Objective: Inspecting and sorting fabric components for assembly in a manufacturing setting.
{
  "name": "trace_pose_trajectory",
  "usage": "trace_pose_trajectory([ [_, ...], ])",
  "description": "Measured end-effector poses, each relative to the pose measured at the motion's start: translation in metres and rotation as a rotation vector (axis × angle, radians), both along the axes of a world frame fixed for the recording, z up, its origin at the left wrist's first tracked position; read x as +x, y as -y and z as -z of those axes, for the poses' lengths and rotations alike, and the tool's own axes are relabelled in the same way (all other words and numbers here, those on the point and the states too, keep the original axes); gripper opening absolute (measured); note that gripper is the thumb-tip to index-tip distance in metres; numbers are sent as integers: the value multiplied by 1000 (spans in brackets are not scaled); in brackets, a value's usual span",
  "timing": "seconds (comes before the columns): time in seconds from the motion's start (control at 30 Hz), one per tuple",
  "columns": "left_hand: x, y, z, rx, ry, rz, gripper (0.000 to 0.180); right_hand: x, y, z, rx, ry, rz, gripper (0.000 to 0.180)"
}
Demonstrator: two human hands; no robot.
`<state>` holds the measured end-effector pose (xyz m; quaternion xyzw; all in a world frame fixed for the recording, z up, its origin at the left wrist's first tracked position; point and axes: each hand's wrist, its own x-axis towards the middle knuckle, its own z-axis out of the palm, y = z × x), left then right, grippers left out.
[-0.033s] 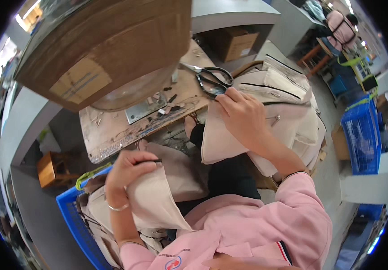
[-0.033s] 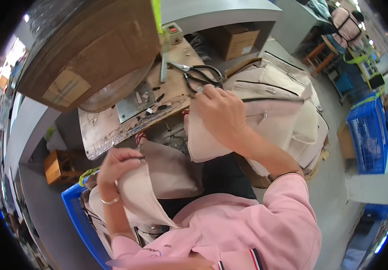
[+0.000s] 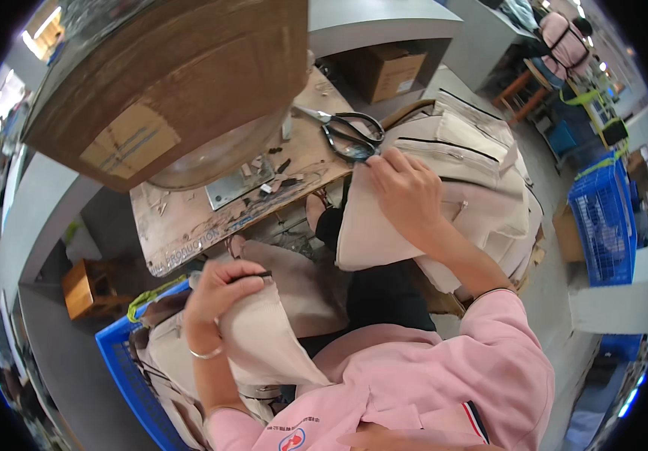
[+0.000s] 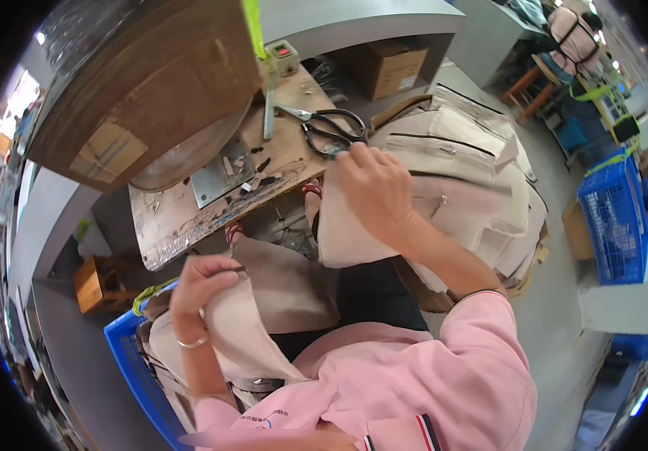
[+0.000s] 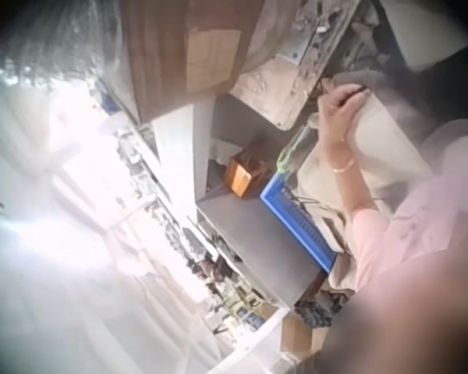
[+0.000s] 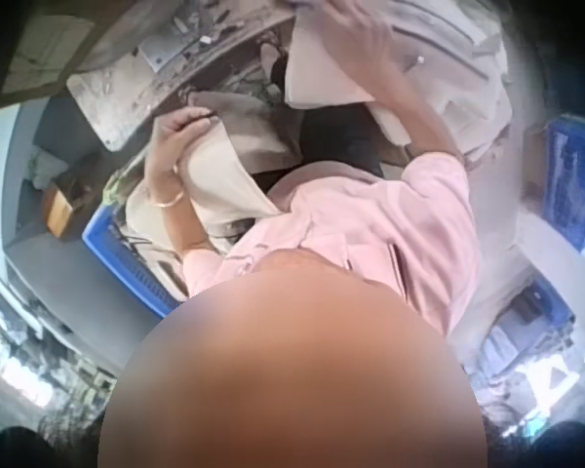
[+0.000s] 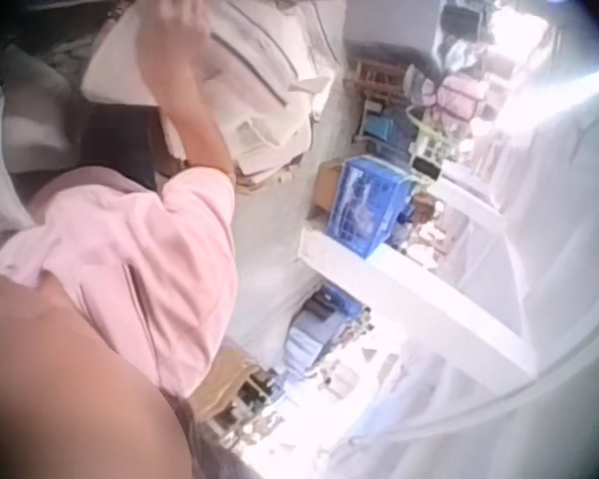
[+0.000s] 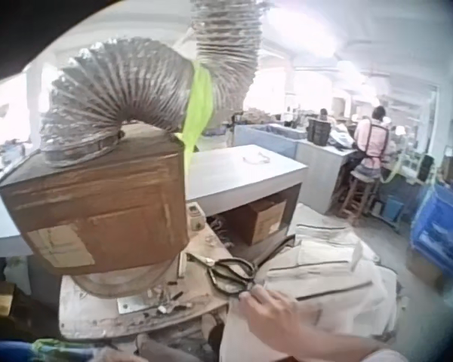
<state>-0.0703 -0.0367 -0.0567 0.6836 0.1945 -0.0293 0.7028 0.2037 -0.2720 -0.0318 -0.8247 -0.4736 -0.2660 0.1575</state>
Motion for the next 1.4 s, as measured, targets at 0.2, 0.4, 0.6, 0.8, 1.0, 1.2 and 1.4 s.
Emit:
trace_pose_trajectory([
  [0.2,-34,61,60,-340,28,-304,15,40,107,94,-167,74,275,65],
  [0.4,-10,107,99,-391,-192,-149,18,98,153,153,-196,103,515,65],
  [0.6,0,108,110,-350,-213,-184,18,164,124,161,-186,139,706,59],
  [0.8,-8,111,121,-365,-193,-240,17,188,110,132,-213,-139,536,39],
  [1.0,-2,113,127,-382,-247,-203,19,196,151,63,2,-17,601,35],
  [1.2,2,111,129,-367,-235,-162,19,245,150,19,-140,260,712,49],
  [1.4,1,114,130,-268,-223,-162,18,150,110,119,-541,-76,250,65],
])
